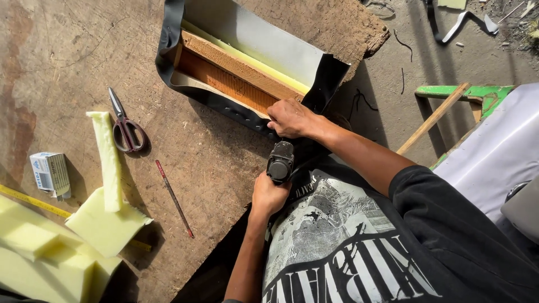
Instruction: The person staples black fabric onto a wooden frame covered with yellow foam using a staple gun. They then use scissors to trim the excess fabric from the edges of the frame.
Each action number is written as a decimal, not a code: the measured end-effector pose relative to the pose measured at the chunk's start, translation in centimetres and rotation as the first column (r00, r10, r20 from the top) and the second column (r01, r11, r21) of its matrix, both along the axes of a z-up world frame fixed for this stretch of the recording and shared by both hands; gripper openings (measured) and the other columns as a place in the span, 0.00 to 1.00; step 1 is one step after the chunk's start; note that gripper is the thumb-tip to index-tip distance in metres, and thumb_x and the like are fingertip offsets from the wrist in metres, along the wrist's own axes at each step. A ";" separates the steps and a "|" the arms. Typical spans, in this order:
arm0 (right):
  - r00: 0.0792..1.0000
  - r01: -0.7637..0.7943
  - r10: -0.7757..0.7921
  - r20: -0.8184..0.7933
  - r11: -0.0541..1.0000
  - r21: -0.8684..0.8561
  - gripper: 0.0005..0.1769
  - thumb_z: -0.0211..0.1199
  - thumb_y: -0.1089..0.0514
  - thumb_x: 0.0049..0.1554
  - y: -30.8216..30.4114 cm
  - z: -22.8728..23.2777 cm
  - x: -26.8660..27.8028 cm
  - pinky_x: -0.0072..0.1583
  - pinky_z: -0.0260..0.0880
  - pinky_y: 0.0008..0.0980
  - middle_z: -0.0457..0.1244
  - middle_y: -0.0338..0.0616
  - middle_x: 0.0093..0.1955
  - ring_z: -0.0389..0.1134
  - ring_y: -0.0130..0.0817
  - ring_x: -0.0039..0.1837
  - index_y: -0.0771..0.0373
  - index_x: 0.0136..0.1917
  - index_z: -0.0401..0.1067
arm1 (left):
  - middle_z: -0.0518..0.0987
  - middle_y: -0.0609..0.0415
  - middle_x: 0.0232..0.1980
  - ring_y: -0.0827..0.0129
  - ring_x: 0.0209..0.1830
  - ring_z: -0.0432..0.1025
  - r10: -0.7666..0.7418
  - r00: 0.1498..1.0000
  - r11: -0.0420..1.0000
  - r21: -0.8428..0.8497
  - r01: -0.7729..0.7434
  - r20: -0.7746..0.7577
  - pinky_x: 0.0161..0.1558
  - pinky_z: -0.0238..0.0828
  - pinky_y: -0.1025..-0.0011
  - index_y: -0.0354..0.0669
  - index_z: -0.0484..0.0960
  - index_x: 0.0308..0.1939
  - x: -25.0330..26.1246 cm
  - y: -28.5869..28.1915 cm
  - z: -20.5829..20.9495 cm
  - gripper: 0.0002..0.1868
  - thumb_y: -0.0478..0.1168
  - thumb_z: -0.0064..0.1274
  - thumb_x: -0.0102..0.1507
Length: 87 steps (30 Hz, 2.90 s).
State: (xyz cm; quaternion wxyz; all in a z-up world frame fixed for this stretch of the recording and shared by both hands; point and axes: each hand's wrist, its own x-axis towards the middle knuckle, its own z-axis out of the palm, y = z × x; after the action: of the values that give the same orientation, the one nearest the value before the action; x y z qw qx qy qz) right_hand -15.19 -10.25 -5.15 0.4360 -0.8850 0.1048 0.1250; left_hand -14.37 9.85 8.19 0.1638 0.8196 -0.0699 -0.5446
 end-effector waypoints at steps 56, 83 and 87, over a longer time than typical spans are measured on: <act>0.938 0.114 -0.127 0.323 0.992 0.059 0.29 0.67 0.39 0.62 5.2 -5.2 12.2 0.41 0.66 0.46 0.63 0.52 0.30 0.70 0.53 0.38 0.61 0.29 0.72 | 0.71 0.48 0.12 0.71 0.15 0.67 0.411 0.907 0.876 -0.316 -0.364 0.093 0.24 0.65 0.65 0.38 0.82 0.20 9.6 3.9 0.8 0.07 0.31 0.52 0.52; 0.900 0.012 -0.084 0.429 0.986 0.167 0.12 0.66 0.51 0.60 8.2 -3.7 11.3 0.45 0.71 0.45 0.65 0.48 0.36 0.72 0.52 0.44 0.57 0.40 0.71 | 0.74 0.47 0.17 0.65 0.21 0.71 0.295 0.929 0.950 -0.170 -0.261 0.223 0.32 0.70 0.65 0.41 0.82 0.20 14.8 11.6 -0.2 0.06 0.38 0.54 0.50; 0.900 -0.019 -0.066 0.430 0.982 0.189 0.11 0.64 0.52 0.62 8.7 -3.9 11.2 0.46 0.71 0.47 0.67 0.51 0.39 0.72 0.55 0.45 0.59 0.41 0.72 | 0.75 0.39 0.18 0.61 0.22 0.73 0.324 0.931 0.935 -0.204 -0.289 0.169 0.33 0.70 0.60 0.34 0.83 0.23 14.9 10.7 1.0 0.08 0.35 0.52 0.51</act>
State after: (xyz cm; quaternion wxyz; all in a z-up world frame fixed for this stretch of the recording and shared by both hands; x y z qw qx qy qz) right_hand -3.96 -1.53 -9.09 0.5316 -0.8440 0.0035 -0.0712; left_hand 0.57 20.55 9.22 0.3109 0.8533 -0.0045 -0.4187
